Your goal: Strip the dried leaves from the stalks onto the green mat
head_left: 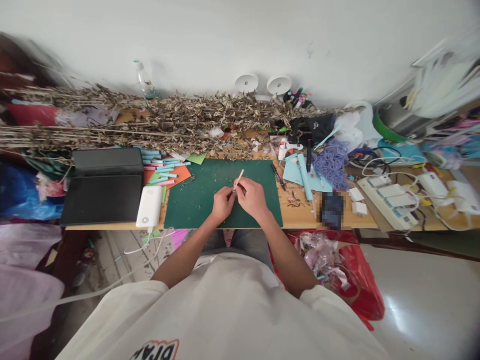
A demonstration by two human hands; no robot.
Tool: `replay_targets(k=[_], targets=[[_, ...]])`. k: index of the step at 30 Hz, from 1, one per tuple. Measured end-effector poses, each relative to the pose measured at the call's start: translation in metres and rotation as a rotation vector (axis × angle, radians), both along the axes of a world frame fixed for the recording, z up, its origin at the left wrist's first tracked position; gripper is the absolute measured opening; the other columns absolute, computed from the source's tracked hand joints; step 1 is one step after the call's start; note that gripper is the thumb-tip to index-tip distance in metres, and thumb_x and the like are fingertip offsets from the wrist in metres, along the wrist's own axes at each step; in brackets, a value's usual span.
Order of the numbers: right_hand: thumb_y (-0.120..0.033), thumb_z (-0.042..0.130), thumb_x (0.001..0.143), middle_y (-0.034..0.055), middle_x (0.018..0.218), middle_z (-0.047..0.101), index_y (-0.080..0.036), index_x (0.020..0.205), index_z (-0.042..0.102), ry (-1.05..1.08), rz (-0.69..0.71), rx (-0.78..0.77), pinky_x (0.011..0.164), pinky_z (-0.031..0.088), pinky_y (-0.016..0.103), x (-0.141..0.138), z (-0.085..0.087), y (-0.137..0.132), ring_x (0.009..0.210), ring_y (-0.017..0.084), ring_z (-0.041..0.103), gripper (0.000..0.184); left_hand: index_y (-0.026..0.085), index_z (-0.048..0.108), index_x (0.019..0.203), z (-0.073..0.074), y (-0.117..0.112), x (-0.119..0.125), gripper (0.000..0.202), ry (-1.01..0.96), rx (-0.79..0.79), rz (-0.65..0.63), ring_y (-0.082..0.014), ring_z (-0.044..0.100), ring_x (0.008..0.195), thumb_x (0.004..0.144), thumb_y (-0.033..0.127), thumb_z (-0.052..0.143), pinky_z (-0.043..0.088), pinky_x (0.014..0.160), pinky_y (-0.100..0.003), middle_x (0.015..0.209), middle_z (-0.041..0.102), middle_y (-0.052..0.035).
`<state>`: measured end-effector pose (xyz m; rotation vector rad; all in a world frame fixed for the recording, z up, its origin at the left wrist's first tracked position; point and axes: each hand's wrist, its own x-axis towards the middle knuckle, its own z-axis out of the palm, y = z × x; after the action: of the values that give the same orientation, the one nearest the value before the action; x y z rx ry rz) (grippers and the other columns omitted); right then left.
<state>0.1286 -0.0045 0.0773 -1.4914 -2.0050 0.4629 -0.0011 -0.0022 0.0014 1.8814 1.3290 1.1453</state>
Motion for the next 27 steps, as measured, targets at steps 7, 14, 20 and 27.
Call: replay_targets(k=[7,14,20,27], targets=[[-0.019,0.044,0.090,0.0043,0.092,0.068,-0.022,0.094,0.061,-0.022,-0.004,0.009,0.073,0.043,0.026,0.0003,0.0008,0.0003,0.082,0.018,0.061,0.017,0.016,0.068,0.081,0.0004,-0.0007,0.0001,0.017,0.004,0.002,-0.004,-0.0133,0.054,0.069,0.089,0.019,0.053,0.041,0.065,-0.024,0.072,0.060,-0.0027],[-0.018,0.044,0.089,0.0044,0.091,0.067,-0.022,0.093,0.061,-0.029,-0.023,-0.015,0.071,0.042,0.026,-0.0007,0.0039,-0.0025,0.081,0.018,0.060,0.017,0.017,0.069,0.082,0.0001,-0.0008,0.0000,0.018,0.018,-0.005,-0.004,-0.0138,0.055,0.069,0.089,0.021,0.052,0.043,0.065,-0.024,0.073,0.061,-0.0032],[-0.019,0.044,0.089,0.0043,0.090,0.067,-0.022,0.093,0.061,-0.004,-0.032,-0.023,0.070,0.043,0.025,0.0019,0.0020,-0.0014,0.079,0.018,0.060,0.017,0.017,0.070,0.086,0.0024,-0.0006,0.0002,0.016,0.018,-0.007,-0.008,-0.0138,0.056,0.069,0.089,0.020,0.054,0.043,0.066,-0.024,0.073,0.061,-0.0028],[-0.021,0.046,0.089,0.0041,0.086,0.067,-0.021,0.088,0.061,0.086,-0.035,-0.003,0.070,0.045,0.025,0.0006,0.0059,-0.0036,0.076,0.017,0.061,0.015,0.017,0.070,0.089,0.0018,-0.0012,0.0000,0.015,0.012,-0.011,-0.011,-0.0135,0.056,0.070,0.088,0.019,0.055,0.044,0.067,-0.024,0.075,0.062,-0.0032]])
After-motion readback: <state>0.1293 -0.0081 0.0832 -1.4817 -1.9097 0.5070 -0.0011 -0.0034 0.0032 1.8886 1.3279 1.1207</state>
